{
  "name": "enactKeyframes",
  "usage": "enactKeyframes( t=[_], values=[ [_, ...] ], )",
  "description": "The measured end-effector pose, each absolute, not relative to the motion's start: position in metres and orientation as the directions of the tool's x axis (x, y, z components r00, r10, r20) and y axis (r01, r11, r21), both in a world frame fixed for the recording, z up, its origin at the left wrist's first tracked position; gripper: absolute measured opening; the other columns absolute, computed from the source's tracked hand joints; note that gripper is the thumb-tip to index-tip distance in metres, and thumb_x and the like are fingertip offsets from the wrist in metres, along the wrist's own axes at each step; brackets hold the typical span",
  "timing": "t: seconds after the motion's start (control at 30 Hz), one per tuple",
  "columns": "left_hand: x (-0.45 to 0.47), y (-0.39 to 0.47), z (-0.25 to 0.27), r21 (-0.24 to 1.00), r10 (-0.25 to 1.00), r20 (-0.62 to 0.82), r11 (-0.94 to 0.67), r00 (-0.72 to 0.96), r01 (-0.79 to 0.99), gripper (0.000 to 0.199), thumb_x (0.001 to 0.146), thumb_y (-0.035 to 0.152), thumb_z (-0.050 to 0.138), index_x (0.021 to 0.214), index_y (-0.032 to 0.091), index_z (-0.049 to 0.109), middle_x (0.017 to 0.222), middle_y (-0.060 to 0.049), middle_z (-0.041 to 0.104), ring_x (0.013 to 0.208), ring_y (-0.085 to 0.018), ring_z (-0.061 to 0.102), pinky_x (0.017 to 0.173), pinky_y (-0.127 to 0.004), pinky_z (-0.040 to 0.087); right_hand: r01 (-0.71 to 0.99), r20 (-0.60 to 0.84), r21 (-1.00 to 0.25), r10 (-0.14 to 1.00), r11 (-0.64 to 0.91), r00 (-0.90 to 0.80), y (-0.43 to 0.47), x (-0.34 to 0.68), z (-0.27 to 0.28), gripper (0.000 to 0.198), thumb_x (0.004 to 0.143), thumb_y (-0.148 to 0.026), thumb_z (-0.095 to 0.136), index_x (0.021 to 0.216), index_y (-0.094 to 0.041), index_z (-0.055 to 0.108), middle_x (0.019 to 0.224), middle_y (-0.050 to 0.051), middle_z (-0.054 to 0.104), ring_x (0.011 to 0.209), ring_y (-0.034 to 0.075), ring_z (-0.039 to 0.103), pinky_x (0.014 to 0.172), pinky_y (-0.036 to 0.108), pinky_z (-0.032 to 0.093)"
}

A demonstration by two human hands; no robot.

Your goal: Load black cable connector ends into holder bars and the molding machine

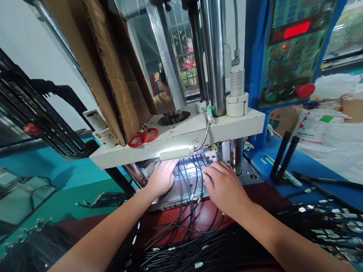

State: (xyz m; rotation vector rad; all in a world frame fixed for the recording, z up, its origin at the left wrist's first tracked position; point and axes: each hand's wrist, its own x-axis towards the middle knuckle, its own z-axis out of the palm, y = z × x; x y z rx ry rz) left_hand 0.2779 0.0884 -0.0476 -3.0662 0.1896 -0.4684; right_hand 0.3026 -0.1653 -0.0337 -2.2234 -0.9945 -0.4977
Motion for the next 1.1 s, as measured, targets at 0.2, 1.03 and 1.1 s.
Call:
enactKeyframes(
  t=[0.2,1.03,1.1],
  values=[
    [0.283,0.074,-0.047,-0.091,-0.089,0.316,-0.994,0.945,-0.063,0.045,0.089,0.030,0.042,0.132,0.017,0.046,0.132,-0.013,0.054,0.120,-0.029,0.045,0.100,-0.046,0.036,0.766,0.566,-0.401,0.521,-0.503,0.639,-0.166,0.303,-0.033,0.018,0.092,-0.020,0.045,0.093,-0.020,0.062,0.094,0.005,0.062,0.092,0.022,0.055,0.085,0.037,0.042],
    [0.296,0.062,-0.044,-0.113,-0.103,0.284,-0.991,0.953,-0.073,0.050,0.083,0.021,0.049,0.133,0.016,0.046,0.133,-0.015,0.052,0.126,-0.033,0.039,0.101,-0.048,0.036,0.731,0.549,-0.389,0.495,-0.561,0.673,-0.169,0.310,-0.035,0.018,0.091,-0.022,0.046,0.093,-0.020,0.063,0.092,0.006,0.062,0.091,0.023,0.056,0.085,0.036,0.043],
    [0.295,0.062,-0.041,-0.121,-0.115,0.270,-0.989,0.956,-0.085,0.054,0.081,0.018,0.050,0.135,0.018,0.044,0.136,-0.013,0.050,0.126,-0.032,0.040,0.102,-0.047,0.036,0.711,0.523,-0.384,0.496,-0.589,0.693,-0.170,0.311,-0.036,0.018,0.090,-0.022,0.047,0.092,-0.020,0.064,0.092,0.006,0.062,0.091,0.023,0.057,0.084,0.035,0.043]
  ],
)
